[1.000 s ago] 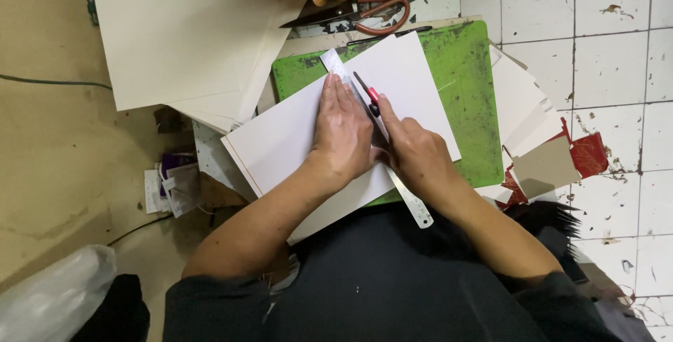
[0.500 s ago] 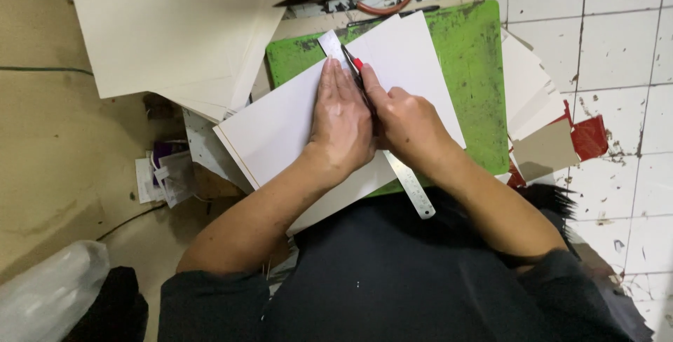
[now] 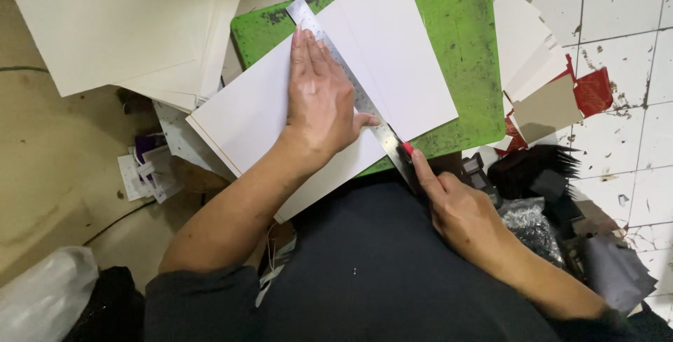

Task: Trimming white paper sheets using a ruler and utility knife on a cutting mat, followed by folding and organizing the pieces.

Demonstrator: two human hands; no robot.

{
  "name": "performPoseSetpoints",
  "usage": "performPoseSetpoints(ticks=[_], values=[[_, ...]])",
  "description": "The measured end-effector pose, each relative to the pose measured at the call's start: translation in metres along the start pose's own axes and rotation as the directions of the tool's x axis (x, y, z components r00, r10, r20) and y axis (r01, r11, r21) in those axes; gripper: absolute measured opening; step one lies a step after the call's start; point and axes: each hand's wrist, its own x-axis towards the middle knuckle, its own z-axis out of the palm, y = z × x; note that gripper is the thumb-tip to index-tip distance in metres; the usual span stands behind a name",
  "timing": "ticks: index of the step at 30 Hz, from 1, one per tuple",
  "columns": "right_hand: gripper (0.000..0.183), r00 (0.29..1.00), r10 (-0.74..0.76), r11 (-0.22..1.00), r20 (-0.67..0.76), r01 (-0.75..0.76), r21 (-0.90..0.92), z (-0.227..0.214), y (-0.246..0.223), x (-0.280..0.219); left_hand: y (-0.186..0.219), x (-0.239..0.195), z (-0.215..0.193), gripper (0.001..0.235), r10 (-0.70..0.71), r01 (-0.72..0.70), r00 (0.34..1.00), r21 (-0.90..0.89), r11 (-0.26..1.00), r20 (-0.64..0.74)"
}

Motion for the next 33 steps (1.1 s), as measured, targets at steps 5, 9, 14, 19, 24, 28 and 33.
performPoseSetpoints(ticks=[5,9,14,19,24,28,33], values=[[0.089,0.999,-0.035,0.996,0.017,0.036,-0.083,0.027,0.02,-0.035,0.002,-0.001,0.004,0.146,0.002,-0.002,1.0,0.013,1.0,-0.016],[0.099,0.983,0.017,0.998,0.181,-0.006,-0.06,0.013,0.019,-0.039,0.001,0.0,0.001,0.146,-0.012,0.012,1.0,-0.016,1.0,0.013],[0.091,0.998,0.016,0.998,0.053,-0.019,0.058,-0.064,0.0,-0.015,-0.006,-0.002,-0.016,0.144,0.014,-0.017,0.996,0.036,0.999,0.084],[0.085,0.97,-0.114,0.991,-0.213,0.127,0.047,-0.088,-0.031,0.07,0.0,-0.001,-0.014,0.144,0.009,-0.012,0.998,0.042,0.999,0.069],[0.1,0.904,-0.186,0.981,-0.385,0.195,-0.017,-0.067,-0.029,0.155,-0.003,-0.005,-0.017,0.119,0.018,-0.025,0.999,-0.188,0.982,-0.04],[0.11,0.916,-0.192,0.98,-0.352,0.201,-0.01,-0.07,-0.034,0.17,-0.002,-0.001,-0.004,0.115,0.026,-0.032,0.999,-0.18,0.983,-0.034],[0.101,0.93,-0.201,0.976,-0.307,0.215,0.013,-0.076,-0.038,0.175,0.0,0.001,-0.004,0.113,0.029,-0.029,1.0,-0.208,0.978,-0.005]])
